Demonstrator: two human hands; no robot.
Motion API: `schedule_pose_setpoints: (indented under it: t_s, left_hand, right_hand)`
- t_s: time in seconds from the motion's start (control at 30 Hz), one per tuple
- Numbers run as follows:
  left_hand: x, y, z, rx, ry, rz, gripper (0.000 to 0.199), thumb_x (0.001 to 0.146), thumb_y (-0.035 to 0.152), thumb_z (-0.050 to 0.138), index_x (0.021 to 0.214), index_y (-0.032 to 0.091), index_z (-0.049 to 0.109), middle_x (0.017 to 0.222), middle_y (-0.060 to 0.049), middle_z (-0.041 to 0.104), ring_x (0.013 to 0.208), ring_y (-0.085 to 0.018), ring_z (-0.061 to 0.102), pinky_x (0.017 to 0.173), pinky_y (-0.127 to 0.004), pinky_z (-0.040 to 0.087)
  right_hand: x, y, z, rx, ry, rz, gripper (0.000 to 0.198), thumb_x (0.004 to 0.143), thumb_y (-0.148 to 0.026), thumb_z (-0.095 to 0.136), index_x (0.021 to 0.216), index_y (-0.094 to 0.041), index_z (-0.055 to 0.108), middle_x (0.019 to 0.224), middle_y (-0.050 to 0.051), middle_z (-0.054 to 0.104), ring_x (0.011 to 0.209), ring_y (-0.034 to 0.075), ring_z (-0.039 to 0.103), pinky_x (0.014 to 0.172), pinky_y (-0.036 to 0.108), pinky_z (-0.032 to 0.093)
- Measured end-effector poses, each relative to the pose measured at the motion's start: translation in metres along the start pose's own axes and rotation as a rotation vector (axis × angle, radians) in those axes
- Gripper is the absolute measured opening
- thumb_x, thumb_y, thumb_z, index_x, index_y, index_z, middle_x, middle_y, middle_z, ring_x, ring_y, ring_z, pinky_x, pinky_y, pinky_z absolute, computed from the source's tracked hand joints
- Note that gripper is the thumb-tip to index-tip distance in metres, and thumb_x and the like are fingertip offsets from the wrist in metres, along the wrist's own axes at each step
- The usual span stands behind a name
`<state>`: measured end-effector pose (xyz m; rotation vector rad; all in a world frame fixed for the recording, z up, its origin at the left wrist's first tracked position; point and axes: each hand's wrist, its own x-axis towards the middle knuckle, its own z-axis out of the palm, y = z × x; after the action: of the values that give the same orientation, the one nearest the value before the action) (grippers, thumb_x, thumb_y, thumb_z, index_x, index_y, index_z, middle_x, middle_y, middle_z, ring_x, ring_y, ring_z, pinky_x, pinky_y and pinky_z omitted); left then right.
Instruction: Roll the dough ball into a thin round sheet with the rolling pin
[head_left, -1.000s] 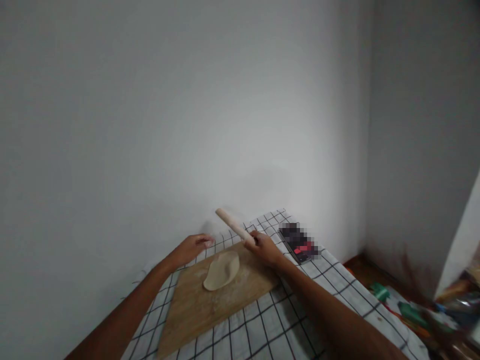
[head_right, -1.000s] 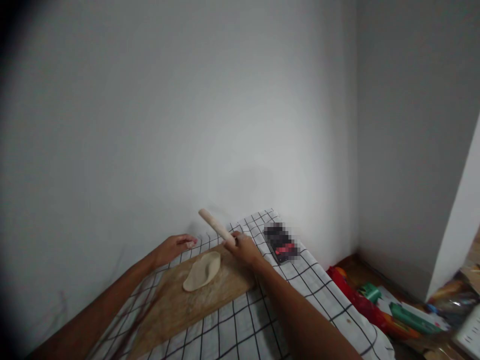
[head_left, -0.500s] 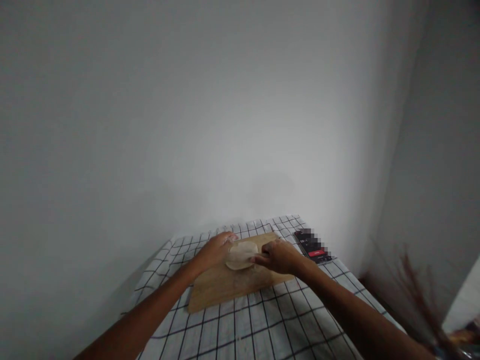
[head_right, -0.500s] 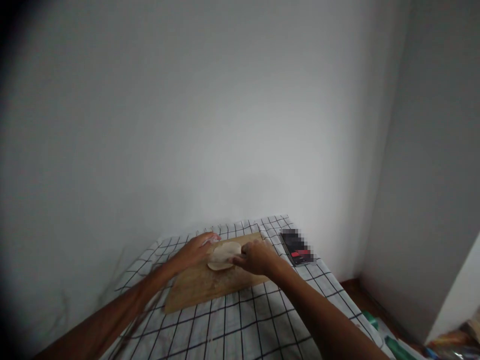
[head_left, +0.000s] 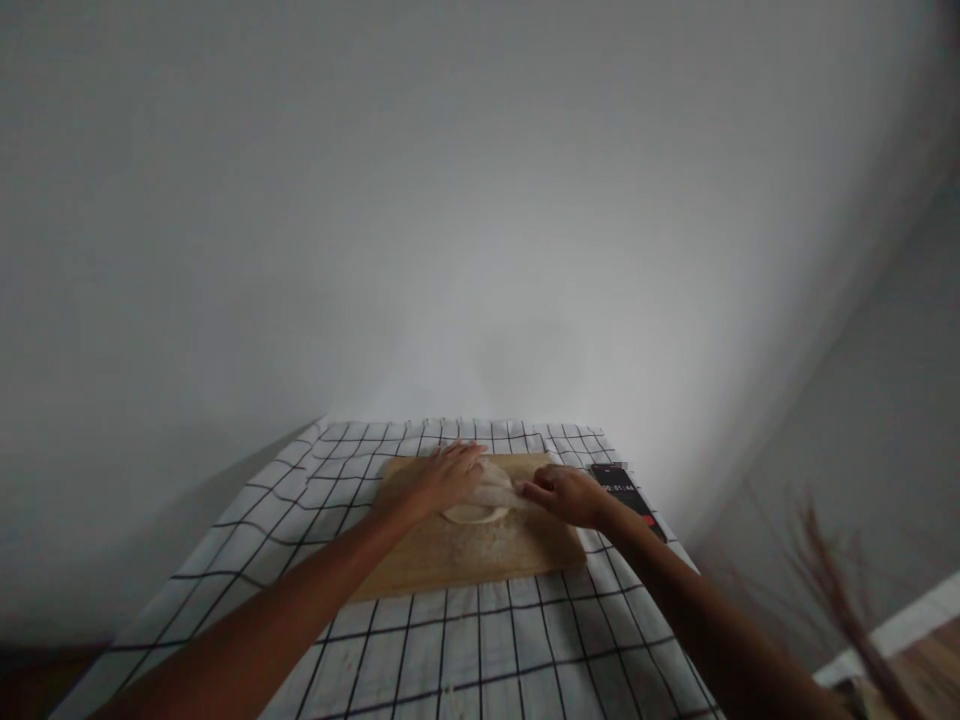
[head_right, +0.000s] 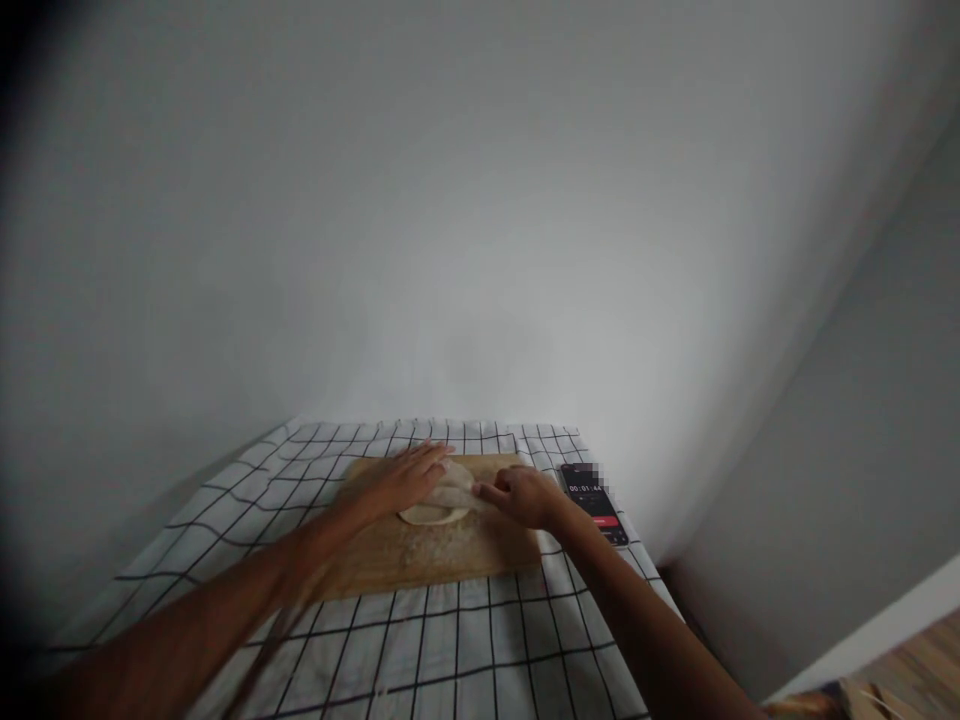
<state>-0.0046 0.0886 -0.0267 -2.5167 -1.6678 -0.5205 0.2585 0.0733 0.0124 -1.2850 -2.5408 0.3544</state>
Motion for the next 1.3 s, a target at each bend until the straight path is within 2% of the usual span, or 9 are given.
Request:
schedule_pose_setpoints:
  t_s: [0.1, 0.2, 0.43, 0.6, 0.77, 0.87, 1.0, 1.17, 1.3]
  left_hand:
    - [-0.007, 0.002, 0.003, 0.048, 0.108, 0.037, 0.045, 0.101, 0.029, 0.034, 0.138, 0.016, 0.056, 0.145, -0.012, 0.059, 0.139, -0.027, 0.049, 0.118, -0.048, 0.035]
    - [-0.019, 0.008, -0.001, 0.046, 0.176, 0.090, 0.043, 0.100, 0.029, 0.035, 0.135, 0.016, 0.057, 0.142, -0.012, 0.061, 0.137, -0.028, 0.052, 0.118, -0.049, 0.037]
    - [-0.051, 0.020, -0.015, 0.089, 0.181, 0.131, 0.042, 0.100, 0.027, 0.037, 0.134, 0.015, 0.057, 0.144, -0.014, 0.059, 0.140, -0.030, 0.048, 0.120, -0.053, 0.034]
    - [-0.063, 0.021, -0.017, 0.112, 0.167, 0.130, 0.048, 0.101, 0.029, 0.034, 0.144, 0.012, 0.049, 0.150, -0.014, 0.053, 0.145, -0.029, 0.041, 0.122, -0.053, 0.030]
    - [-0.053, 0.020, -0.018, 0.133, 0.121, 0.108, 0.047, 0.101, 0.028, 0.032, 0.141, 0.017, 0.054, 0.150, -0.012, 0.054, 0.142, -0.030, 0.045, 0.120, -0.052, 0.031]
    - [-0.034, 0.017, -0.016, 0.075, 0.019, -0.052, 0.047, 0.101, 0.033, 0.034, 0.142, 0.021, 0.054, 0.150, -0.010, 0.054, 0.142, -0.031, 0.045, 0.119, -0.054, 0.030]
    - [-0.009, 0.011, -0.010, -0.013, -0.057, -0.249, 0.046, 0.101, 0.039, 0.038, 0.141, 0.024, 0.055, 0.149, -0.012, 0.055, 0.141, -0.034, 0.046, 0.114, -0.060, 0.033]
    - [-0.020, 0.020, -0.009, 0.027, 0.023, -0.197, 0.050, 0.100, 0.035, 0.035, 0.145, 0.018, 0.050, 0.155, -0.014, 0.047, 0.148, -0.036, 0.034, 0.119, -0.064, 0.019]
    - [-0.048, 0.031, -0.018, 0.072, 0.101, -0.082, 0.050, 0.099, 0.032, 0.037, 0.144, 0.014, 0.050, 0.153, -0.014, 0.050, 0.148, -0.034, 0.034, 0.122, -0.058, 0.020]
  right_hand:
    - [-0.010, -0.001, 0.013, -0.119, 0.155, -0.112, 0.044, 0.106, -0.046, 0.035, 0.101, -0.020, 0.069, 0.102, 0.008, 0.071, 0.101, 0.020, 0.062, 0.089, 0.031, 0.046]
    - [-0.023, -0.005, 0.023, -0.181, 0.220, -0.106, 0.040, 0.108, -0.034, 0.030, 0.106, -0.021, 0.068, 0.110, 0.009, 0.071, 0.110, 0.021, 0.062, 0.099, 0.034, 0.047]
    - [-0.060, -0.042, 0.045, -0.195, 0.323, 0.053, 0.036, 0.107, -0.036, 0.034, 0.116, -0.027, 0.068, 0.134, 0.004, 0.066, 0.125, 0.022, 0.060, 0.106, 0.039, 0.048]
    - [-0.077, -0.060, 0.059, -0.193, 0.375, 0.071, 0.035, 0.107, -0.037, 0.037, 0.131, -0.028, 0.061, 0.139, 0.004, 0.063, 0.131, 0.023, 0.057, 0.110, 0.042, 0.044]
    - [-0.054, -0.042, 0.047, -0.230, 0.356, 0.048, 0.035, 0.108, -0.038, 0.035, 0.122, -0.031, 0.066, 0.136, 0.001, 0.065, 0.132, 0.022, 0.055, 0.111, 0.044, 0.042]
    - [-0.024, -0.021, 0.030, -0.265, 0.277, 0.063, 0.039, 0.108, -0.038, 0.033, 0.114, -0.023, 0.069, 0.129, 0.008, 0.069, 0.128, 0.024, 0.059, 0.108, 0.042, 0.045]
    - [0.007, 0.002, 0.016, -0.224, 0.169, -0.008, 0.044, 0.109, -0.036, 0.028, 0.119, -0.017, 0.067, 0.129, 0.011, 0.069, 0.128, 0.021, 0.059, 0.107, 0.035, 0.047]
    - [-0.001, 0.007, 0.026, -0.203, 0.201, -0.054, 0.044, 0.108, -0.033, 0.028, 0.120, -0.017, 0.067, 0.132, 0.010, 0.067, 0.132, 0.022, 0.055, 0.111, 0.038, 0.044]
    - [-0.030, -0.012, 0.039, -0.207, 0.245, -0.028, 0.041, 0.108, -0.031, 0.029, 0.122, -0.020, 0.066, 0.137, 0.010, 0.064, 0.135, 0.022, 0.053, 0.114, 0.041, 0.041]
